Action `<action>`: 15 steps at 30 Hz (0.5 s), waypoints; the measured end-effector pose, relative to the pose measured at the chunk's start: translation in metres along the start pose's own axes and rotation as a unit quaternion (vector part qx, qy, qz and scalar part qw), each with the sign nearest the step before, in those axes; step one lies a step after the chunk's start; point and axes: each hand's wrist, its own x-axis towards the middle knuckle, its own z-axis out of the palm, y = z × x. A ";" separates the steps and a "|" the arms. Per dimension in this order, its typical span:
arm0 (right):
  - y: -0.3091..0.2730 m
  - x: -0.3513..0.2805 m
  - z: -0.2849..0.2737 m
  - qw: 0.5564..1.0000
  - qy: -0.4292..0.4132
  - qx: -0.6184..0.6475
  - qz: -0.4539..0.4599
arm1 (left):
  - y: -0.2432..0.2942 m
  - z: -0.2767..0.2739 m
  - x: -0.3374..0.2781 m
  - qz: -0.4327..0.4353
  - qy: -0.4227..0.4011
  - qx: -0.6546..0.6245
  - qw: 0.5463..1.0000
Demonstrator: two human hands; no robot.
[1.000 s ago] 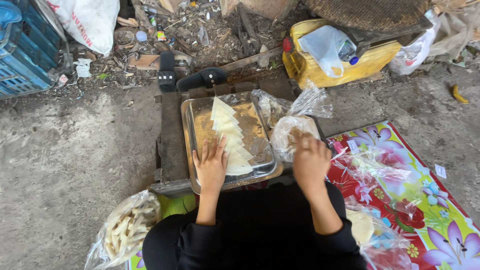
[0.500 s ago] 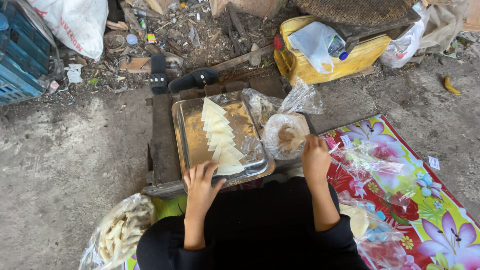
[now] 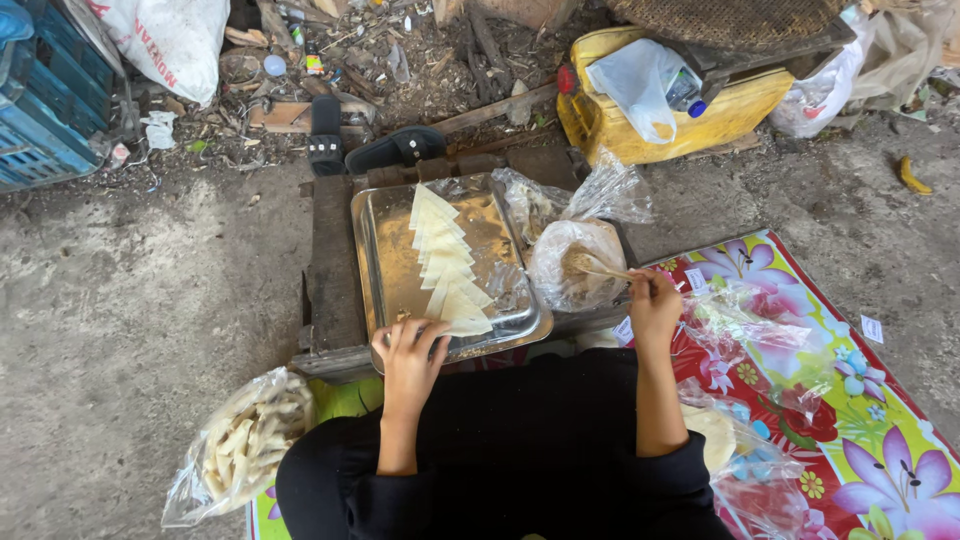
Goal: The person is folding triangular food items by hand. They use a spoon to scoop filling onto a wrapper placed on a metal tray, fold the corners into a triangle, and place the finished pieces into a plastic bag.
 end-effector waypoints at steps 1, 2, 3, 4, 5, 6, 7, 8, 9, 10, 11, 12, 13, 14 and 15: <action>0.000 -0.001 -0.001 0.999 -0.003 0.032 0.002 | 0.000 0.001 -0.001 -0.003 0.005 -0.001 1.000; -0.001 -0.001 -0.003 0.998 -0.008 0.063 0.004 | 0.002 0.002 -0.001 -0.008 0.011 0.000 1.000; -0.003 -0.003 -0.004 0.995 -0.012 0.095 0.005 | 0.003 0.003 -0.001 -0.012 0.017 0.000 1.000; -0.004 -0.005 -0.005 0.991 -0.023 0.135 0.014 | 0.004 0.004 -0.001 -0.011 0.026 -0.001 1.000; -0.007 -0.009 -0.007 0.984 -0.035 0.174 0.023 | 0.006 0.006 -0.001 -0.010 0.035 -0.002 0.999; -0.009 -0.014 -0.007 0.975 -0.047 0.212 0.034 | 0.006 0.006 -0.001 -0.010 0.043 -0.002 0.999; -0.012 -0.021 -0.004 0.975 -0.066 0.212 0.025 | 0.007 0.006 -0.001 -0.006 0.045 0.001 0.999; -0.015 -0.030 0.001 0.974 -0.083 0.212 0.016 | 0.007 0.006 -0.001 -0.003 0.047 0.002 0.999; -0.018 -0.039 0.008 0.972 -0.101 0.211 0.007 | 0.008 0.006 0.000 0.001 0.049 0.003 0.999; -0.022 -0.050 0.017 0.965 -0.132 0.224 0.019 | 0.009 0.007 0.000 -0.001 0.051 0.004 0.999; -0.026 -0.060 0.028 0.957 -0.164 0.237 0.031 | 0.010 0.008 0.001 -0.002 0.054 0.005 0.999; -0.030 -0.071 0.041 0.954 -0.190 0.228 0.041 | 0.011 0.009 0.002 -0.004 0.055 0.005 0.998; -0.034 -0.081 0.054 0.950 -0.216 0.219 0.051 | 0.012 0.009 0.002 -0.004 0.055 0.003 0.998; -0.039 -0.091 0.065 0.952 -0.226 0.199 0.049 | 0.013 0.009 0.002 -0.003 0.056 0.002 0.998; -0.044 -0.100 0.074 0.954 -0.236 0.179 0.046 | 0.013 0.009 0.002 -0.002 0.057 0.001 0.998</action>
